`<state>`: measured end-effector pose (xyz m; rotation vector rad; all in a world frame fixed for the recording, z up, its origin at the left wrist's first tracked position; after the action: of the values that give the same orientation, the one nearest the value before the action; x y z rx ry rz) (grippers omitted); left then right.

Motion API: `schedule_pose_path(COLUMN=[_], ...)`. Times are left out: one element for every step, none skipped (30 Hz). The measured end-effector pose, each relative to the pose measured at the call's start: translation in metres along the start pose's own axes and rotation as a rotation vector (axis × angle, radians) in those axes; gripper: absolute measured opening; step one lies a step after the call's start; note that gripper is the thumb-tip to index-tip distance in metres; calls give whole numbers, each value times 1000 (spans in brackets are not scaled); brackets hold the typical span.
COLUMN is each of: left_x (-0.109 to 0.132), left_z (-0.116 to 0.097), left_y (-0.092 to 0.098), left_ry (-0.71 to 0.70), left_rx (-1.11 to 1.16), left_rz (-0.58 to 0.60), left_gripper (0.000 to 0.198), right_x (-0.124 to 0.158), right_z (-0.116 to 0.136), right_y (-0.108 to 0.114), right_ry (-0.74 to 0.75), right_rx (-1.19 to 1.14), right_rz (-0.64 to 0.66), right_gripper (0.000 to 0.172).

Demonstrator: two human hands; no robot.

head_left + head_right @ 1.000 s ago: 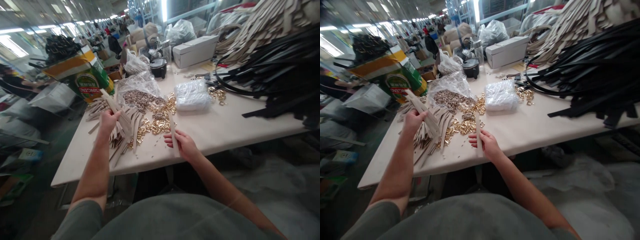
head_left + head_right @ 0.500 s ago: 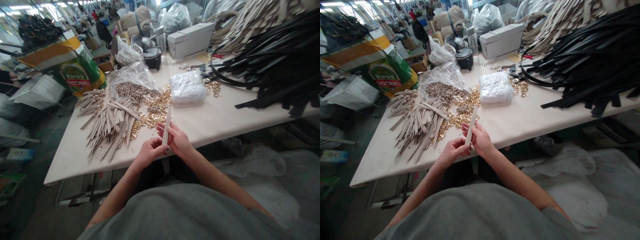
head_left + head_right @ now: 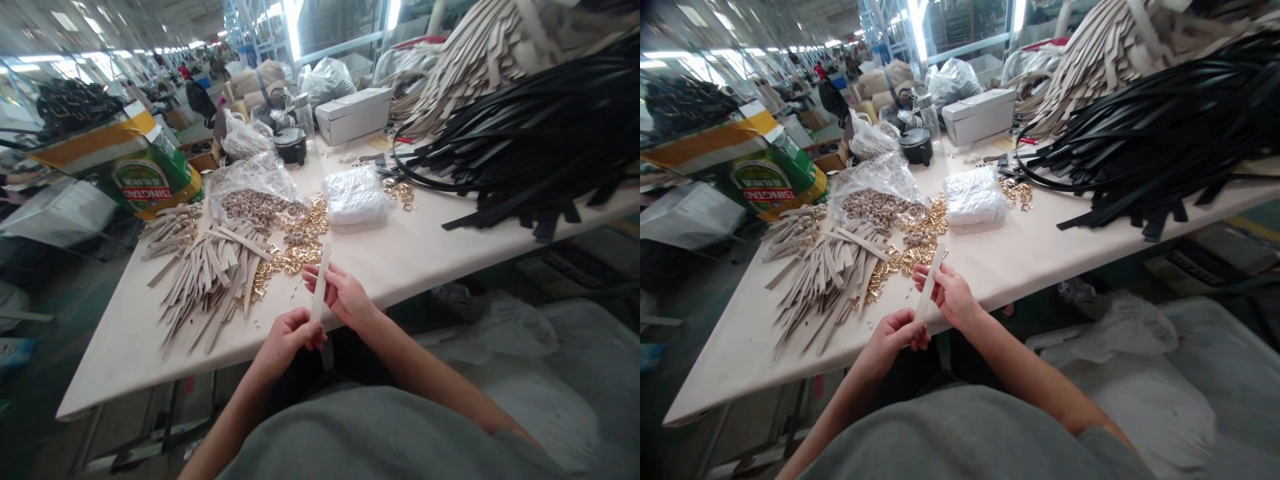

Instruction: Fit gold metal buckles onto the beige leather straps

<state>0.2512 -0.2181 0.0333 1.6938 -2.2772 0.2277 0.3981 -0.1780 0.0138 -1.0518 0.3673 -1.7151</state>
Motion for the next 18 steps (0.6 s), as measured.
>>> schedule_pose_path(left_x=[2, 2, 1, -2, -7, -12, -17, -23, -27, -31, -33, -35, -35, -35, -34, -34, -33, -33], left_z=[0, 0, -1, -3, -5, -7, -9, -11, -12, -13, -12, -12, -11, -9, -7, -5, -3, -1], left_y=[0, 1, 3, 8, 13, 20, 27, 33, 38, 41, 44, 45, 45, 46, 46, 45, 45, 45], left_ry=[-1, -4, -11, -25, -44, -65, -84, -96, -101, -101, -97, -94, -91, -88, -83, -77, -67, -57], left_rx=[-35, -66, -80, -68, -26, 39, 113, 173, 211, 233, 243, 247, 250, 254, 259, 263, 267, 273], left_rz=[35, 53, 38, -19, -111, -222, -328, -397, -430, -440, -437, -431, -427, -429, -435, -442, -450, -458], left_gripper=[34, 36, 37, 38, 40, 44, 49, 54, 57, 58, 57, 55, 54, 54, 55, 58, 61, 65], right_x=[1, 2, 4, 6, 8, 11, 14, 16, 19, 21, 23, 25, 26, 27, 28, 29, 29, 30], right_z=[1, 2, 3, 4, 4, 3, 2, 0, -2, -4, -6, -7, -8, -9, -9, -8, -8, -7], right_y=[1, 2, 3, 4, 4, 5, 5, 6, 6, 5, 5, 4, 3, 1, 0, -1, -2, -3], right_ry=[-9, -22, -38, -52, -65, -76, -84, -87, -88, -89, -85, -72, -43, 4, 70, 154, 254, 365], right_rx=[18, 53, 110, 188, 282, 384, 485, 576, 652, 714, 764, 809, 855, 906, 961, 1022, 1089, 1156], right_rz=[1, 9, 30, 67, 117, 175, 233, 283, 326, 363, 393, 414, 425, 429, 425, 413, 390, 357], right_gripper=[16, 15, 15, 15, 15, 16, 18, 20, 22, 23, 25, 25, 25, 24, 21, 19, 15, 14])
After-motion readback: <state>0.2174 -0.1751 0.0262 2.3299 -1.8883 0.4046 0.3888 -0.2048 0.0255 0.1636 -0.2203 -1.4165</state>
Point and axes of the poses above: each hand's wrist, its own x-axis away from the middle knuckle, its own y-axis out of the back of the hand, z = x × y, the point moved 2 cm from there along -x, towards the middle knuckle, and after that the axes turned 15 degrees about -z, right-handed, at the moved point
